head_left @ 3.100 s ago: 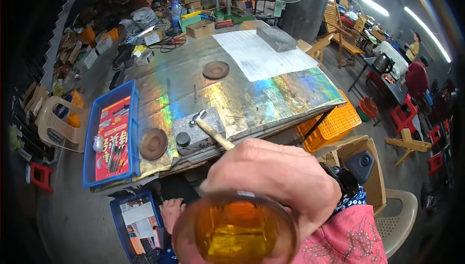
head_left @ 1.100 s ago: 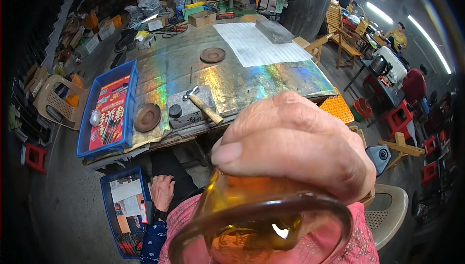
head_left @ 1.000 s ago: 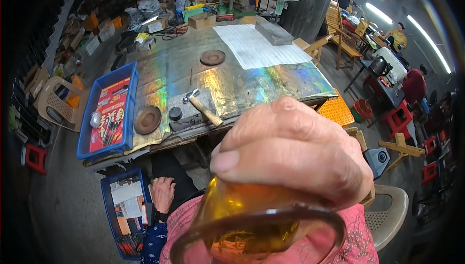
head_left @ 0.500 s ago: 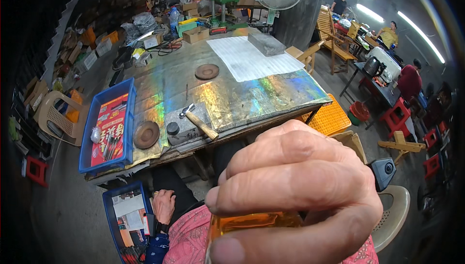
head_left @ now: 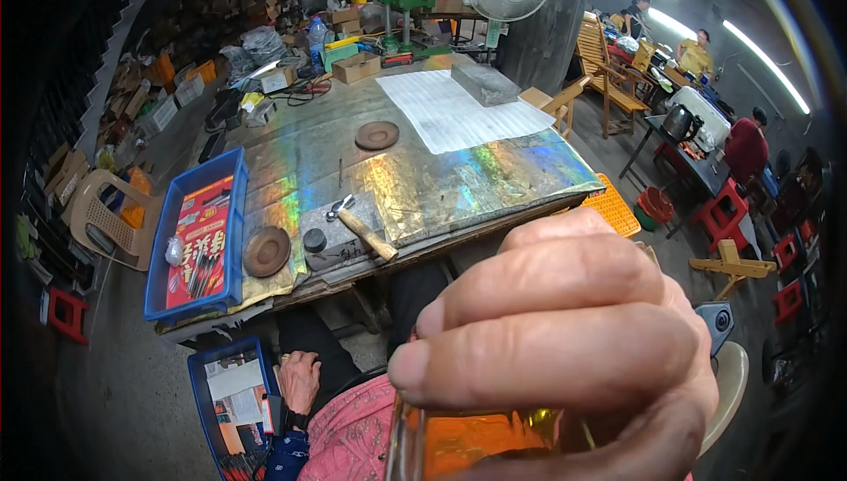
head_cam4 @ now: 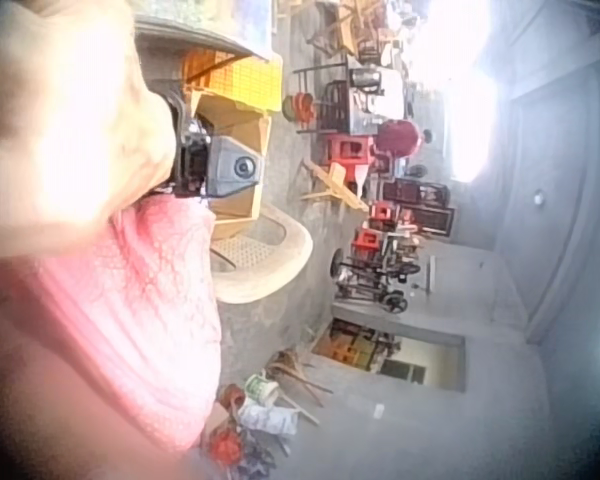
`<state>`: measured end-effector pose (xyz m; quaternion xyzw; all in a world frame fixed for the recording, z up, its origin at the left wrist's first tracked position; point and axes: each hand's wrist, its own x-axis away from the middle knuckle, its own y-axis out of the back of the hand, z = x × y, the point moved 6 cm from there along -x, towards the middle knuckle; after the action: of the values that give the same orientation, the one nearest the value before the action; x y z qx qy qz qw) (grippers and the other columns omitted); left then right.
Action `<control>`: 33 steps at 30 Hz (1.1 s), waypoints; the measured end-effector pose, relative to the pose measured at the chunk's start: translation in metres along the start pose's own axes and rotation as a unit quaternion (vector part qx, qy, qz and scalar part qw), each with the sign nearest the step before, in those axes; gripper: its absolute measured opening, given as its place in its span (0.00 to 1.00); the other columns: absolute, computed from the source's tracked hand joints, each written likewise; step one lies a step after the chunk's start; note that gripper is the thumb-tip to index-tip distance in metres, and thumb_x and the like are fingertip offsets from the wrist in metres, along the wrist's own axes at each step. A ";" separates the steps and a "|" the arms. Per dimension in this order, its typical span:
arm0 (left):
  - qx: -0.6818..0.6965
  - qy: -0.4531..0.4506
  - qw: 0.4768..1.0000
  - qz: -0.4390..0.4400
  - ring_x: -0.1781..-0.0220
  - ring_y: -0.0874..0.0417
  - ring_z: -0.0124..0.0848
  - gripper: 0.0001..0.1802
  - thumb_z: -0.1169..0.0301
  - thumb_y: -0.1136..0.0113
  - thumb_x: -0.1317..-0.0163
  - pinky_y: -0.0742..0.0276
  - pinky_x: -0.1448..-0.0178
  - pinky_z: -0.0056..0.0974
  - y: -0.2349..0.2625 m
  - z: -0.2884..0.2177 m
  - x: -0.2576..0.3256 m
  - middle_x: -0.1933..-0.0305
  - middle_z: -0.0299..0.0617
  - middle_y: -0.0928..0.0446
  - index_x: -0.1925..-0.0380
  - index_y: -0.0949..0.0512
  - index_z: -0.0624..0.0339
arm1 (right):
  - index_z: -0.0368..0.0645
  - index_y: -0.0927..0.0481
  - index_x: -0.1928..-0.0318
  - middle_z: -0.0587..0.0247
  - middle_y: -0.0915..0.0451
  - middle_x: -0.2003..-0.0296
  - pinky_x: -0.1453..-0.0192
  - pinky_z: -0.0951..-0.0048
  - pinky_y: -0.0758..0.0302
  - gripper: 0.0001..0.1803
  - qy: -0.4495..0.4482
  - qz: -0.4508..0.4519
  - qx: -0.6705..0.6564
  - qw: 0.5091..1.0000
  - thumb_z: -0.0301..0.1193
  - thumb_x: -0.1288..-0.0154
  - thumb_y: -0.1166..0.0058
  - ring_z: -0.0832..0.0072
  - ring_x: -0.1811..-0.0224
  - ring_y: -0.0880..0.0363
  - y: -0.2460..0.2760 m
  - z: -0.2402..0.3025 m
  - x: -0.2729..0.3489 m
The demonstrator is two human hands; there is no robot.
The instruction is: The person repeatedly picks up small metal rods from a tray, places them on a metal block, and strikes them with a hammer. They rotate the rods between strikes and return them to the tray after shaping.
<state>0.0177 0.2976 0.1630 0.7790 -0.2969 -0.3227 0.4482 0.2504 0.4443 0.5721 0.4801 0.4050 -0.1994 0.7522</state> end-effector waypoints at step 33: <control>0.001 0.021 0.996 0.090 0.56 0.25 0.47 0.09 0.75 0.38 0.45 0.31 0.49 0.47 -0.001 -0.007 -0.037 0.60 0.47 0.23 0.62 0.19 0.62 | 0.28 0.25 0.55 0.42 0.19 0.59 0.49 0.60 0.24 0.33 -0.544 -0.198 0.266 0.771 0.36 0.60 0.27 0.56 0.55 0.19 0.004 -0.494 0.268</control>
<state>0.0010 0.3293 0.1735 0.7561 -0.3566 -0.2641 0.4810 0.2055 0.9062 0.2550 0.3817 -0.0549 -0.6711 0.6331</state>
